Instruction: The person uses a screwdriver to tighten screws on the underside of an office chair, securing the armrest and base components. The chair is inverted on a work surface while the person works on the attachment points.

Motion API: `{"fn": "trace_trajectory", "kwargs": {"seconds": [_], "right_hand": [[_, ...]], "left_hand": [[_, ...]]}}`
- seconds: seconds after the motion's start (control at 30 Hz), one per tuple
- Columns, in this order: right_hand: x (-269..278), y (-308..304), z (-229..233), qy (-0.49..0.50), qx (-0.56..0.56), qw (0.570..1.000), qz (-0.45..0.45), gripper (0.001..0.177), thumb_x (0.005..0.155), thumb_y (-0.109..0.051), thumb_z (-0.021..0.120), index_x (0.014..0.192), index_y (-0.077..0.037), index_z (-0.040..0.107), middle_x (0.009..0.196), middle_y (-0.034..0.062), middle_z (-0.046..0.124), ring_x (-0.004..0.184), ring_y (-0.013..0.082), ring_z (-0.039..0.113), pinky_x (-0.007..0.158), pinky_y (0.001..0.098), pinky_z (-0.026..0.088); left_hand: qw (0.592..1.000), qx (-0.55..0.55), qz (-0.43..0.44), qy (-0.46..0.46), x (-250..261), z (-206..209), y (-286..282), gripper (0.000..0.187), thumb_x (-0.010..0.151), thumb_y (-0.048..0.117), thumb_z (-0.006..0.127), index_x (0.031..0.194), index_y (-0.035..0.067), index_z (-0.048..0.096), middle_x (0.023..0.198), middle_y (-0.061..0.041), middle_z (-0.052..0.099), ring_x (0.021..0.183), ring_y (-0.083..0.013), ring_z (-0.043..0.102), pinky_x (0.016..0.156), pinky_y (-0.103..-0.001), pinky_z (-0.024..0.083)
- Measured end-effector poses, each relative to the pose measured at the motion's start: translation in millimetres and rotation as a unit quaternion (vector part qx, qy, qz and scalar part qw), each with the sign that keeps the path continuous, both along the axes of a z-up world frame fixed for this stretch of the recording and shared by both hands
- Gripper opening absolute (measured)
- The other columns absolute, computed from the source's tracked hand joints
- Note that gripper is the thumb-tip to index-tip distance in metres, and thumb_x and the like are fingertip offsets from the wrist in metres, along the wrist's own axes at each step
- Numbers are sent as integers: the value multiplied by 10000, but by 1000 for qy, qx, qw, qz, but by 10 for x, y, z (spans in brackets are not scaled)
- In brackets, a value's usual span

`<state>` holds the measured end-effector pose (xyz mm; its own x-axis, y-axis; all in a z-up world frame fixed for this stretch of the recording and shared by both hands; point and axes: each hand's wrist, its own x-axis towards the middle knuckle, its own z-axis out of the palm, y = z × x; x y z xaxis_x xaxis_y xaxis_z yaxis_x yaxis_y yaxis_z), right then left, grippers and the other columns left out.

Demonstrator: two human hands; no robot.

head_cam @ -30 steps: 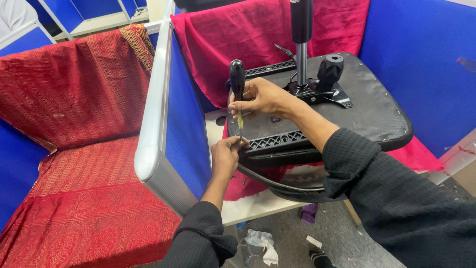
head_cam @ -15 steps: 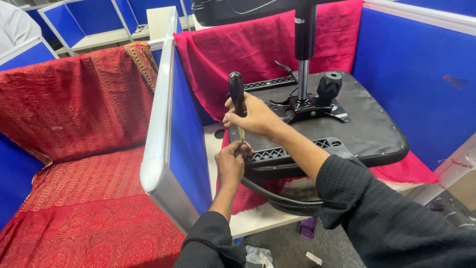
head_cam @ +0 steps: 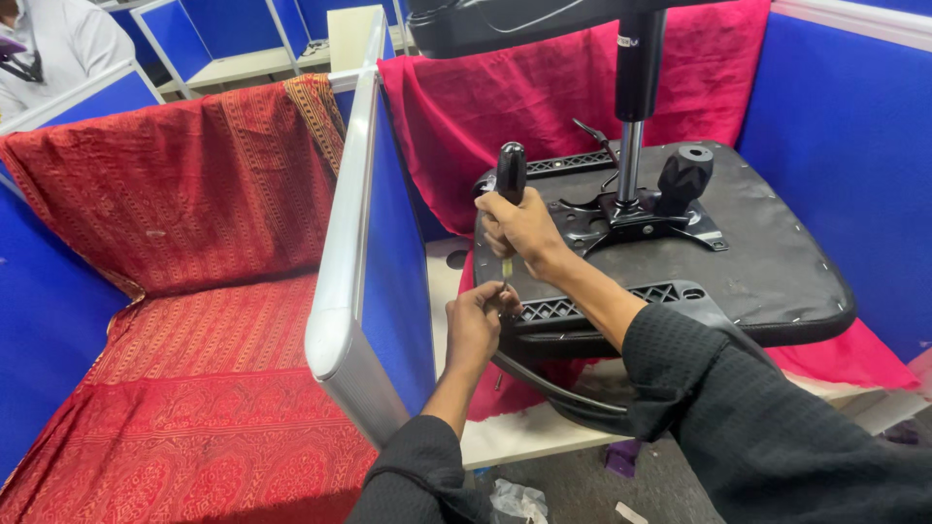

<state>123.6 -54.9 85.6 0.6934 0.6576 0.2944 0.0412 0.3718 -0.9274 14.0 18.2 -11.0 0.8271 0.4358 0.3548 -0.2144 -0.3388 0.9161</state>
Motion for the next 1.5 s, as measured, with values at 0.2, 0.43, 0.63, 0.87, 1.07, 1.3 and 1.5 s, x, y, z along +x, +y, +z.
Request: {"fn": "trace_trajectory", "kwargs": {"seconds": [0.2, 0.43, 0.63, 0.87, 1.07, 1.3, 1.5], "right_hand": [[4, 72, 114, -16, -21, 998, 60, 421, 996, -245, 619, 628, -156, 435, 516, -59, 390, 414, 66, 333, 410, 277, 244], [-137, 106, 92, -93, -109, 986, -82, 413, 1024, -427, 607, 787, -104, 505, 632, -33, 487, 516, 69, 446, 474, 256, 377], [-35, -181, 161, -177, -117, 976, -46, 235, 1061, -227, 507, 1213, -79, 404, 927, 10, 569, 758, 92, 602, 722, 274, 579], [-99, -509, 166, -232, -196, 947, -102, 190, 1065, -137, 456, 1215, -58, 370, 964, 63, 673, 899, 187, 763, 682, 337, 537], [-159, -450, 82, -253, -147, 954, -66, 183, 1074, -91, 461, 1216, -29, 364, 952, 78, 645, 873, 191, 764, 790, 331, 610], [-172, -460, 115, -271, -114, 956, 14, 180, 1101, -90, 491, 1243, -35, 396, 959, 79, 621, 917, 186, 722, 865, 345, 603], [-198, -503, 332, -203, -193, 960, -17, 157, 1032, -97, 542, 1181, -73, 498, 987, 50, 685, 960, 157, 753, 759, 340, 548]], "left_hand": [[1000, 1, 7, 14, -18, 35, 87, 199, 982, 26, 568, 890, -23, 737, 736, -83, 760, 742, -121, 744, 751, -279, 582], [999, -12, -23, 31, -50, 43, 53, 137, 975, 65, 627, 962, 9, 751, 832, -52, 787, 829, -104, 740, 807, -269, 568], [994, -73, -83, -19, -34, -10, 90, 187, 964, -6, 602, 1108, 18, 720, 1053, -36, 788, 998, -90, 720, 920, -249, 533], [984, -147, -99, -32, 86, -209, 156, 234, 1022, -6, 520, 1166, 17, 703, 1118, -53, 754, 1052, -115, 701, 970, -263, 530], [990, -125, -65, -20, 73, -240, 151, 235, 1018, -3, 521, 1158, 8, 709, 1106, -56, 769, 1046, -108, 710, 978, -261, 527], [988, -128, -79, -20, 18, -185, 128, 226, 1014, 5, 544, 1176, 21, 700, 1104, -37, 768, 1019, -96, 687, 939, -257, 516], [986, -129, -100, -34, 25, -135, 99, 188, 1023, 105, 586, 1112, 27, 732, 1045, -17, 779, 989, -77, 693, 921, -246, 525]]}}
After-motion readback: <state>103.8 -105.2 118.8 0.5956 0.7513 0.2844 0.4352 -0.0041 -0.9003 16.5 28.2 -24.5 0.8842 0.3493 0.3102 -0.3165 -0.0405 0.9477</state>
